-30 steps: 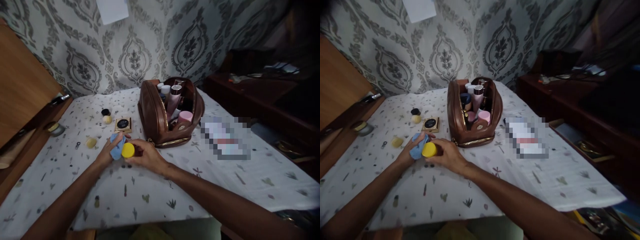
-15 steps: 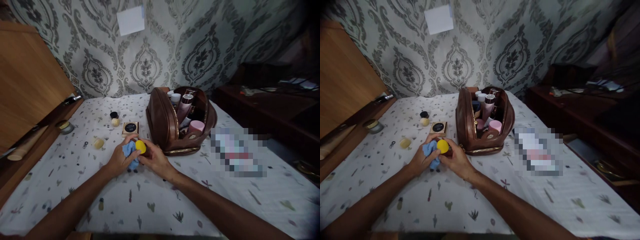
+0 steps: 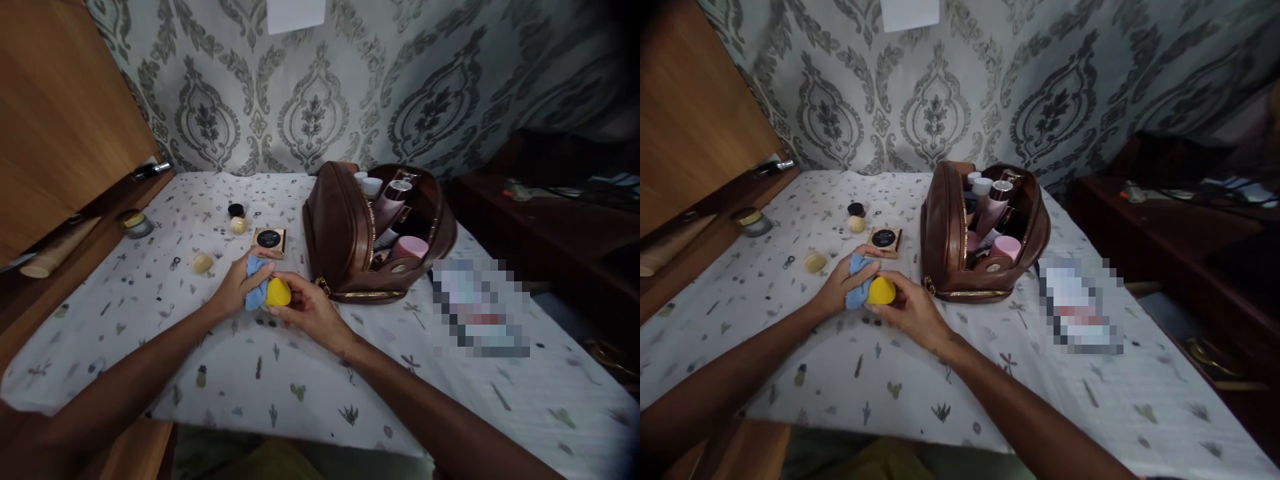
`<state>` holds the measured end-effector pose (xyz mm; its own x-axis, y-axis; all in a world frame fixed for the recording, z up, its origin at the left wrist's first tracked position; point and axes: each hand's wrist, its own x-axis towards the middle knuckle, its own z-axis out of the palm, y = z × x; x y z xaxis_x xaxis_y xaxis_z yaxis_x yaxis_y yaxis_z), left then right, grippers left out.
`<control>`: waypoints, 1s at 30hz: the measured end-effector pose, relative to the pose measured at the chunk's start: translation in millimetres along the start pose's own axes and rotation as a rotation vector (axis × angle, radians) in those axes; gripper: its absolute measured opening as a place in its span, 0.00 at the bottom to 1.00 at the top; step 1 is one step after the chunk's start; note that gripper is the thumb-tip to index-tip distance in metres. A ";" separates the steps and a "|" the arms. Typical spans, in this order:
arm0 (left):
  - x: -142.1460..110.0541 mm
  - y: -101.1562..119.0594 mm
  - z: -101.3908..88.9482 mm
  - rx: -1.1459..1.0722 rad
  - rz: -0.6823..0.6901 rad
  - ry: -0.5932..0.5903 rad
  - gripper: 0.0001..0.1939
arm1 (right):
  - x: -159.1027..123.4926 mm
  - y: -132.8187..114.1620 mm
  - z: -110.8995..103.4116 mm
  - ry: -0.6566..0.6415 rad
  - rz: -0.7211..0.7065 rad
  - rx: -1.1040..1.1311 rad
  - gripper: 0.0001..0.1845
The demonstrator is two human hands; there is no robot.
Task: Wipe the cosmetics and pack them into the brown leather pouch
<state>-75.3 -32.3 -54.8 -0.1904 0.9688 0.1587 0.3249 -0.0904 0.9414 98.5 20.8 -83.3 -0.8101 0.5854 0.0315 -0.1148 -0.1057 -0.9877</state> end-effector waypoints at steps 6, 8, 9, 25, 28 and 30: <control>2.3 -2.3 0.1 -0.026 -0.048 0.050 0.24 | 2.3 0.2 -0.7 -0.031 0.007 0.100 0.30; 1.2 -2.1 0.8 -0.017 -0.058 0.052 0.26 | 3.4 -0.4 -2.4 -0.036 0.037 0.123 0.30; 0.3 -1.8 1.0 -0.014 -0.055 0.046 0.27 | 3.7 -1.2 -3.1 -0.033 0.057 0.132 0.30; -6.7 -4.0 -3.2 0.475 0.293 -0.151 0.39 | 0.9 -3.5 2.7 0.157 0.106 0.229 0.29; -8.0 -2.8 -0.7 0.473 0.243 -0.124 0.36 | 1.8 -3.8 2.0 0.146 0.103 0.182 0.30; -9.6 -1.1 0.5 0.428 0.224 -0.125 0.35 | 1.4 -6.0 2.2 0.147 0.085 0.150 0.29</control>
<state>-73.4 -41.4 -57.6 0.0312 0.9590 0.2816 0.7010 -0.2218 0.6777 96.8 20.5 -77.0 -0.7293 0.6789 -0.0842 -0.1430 -0.2717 -0.9517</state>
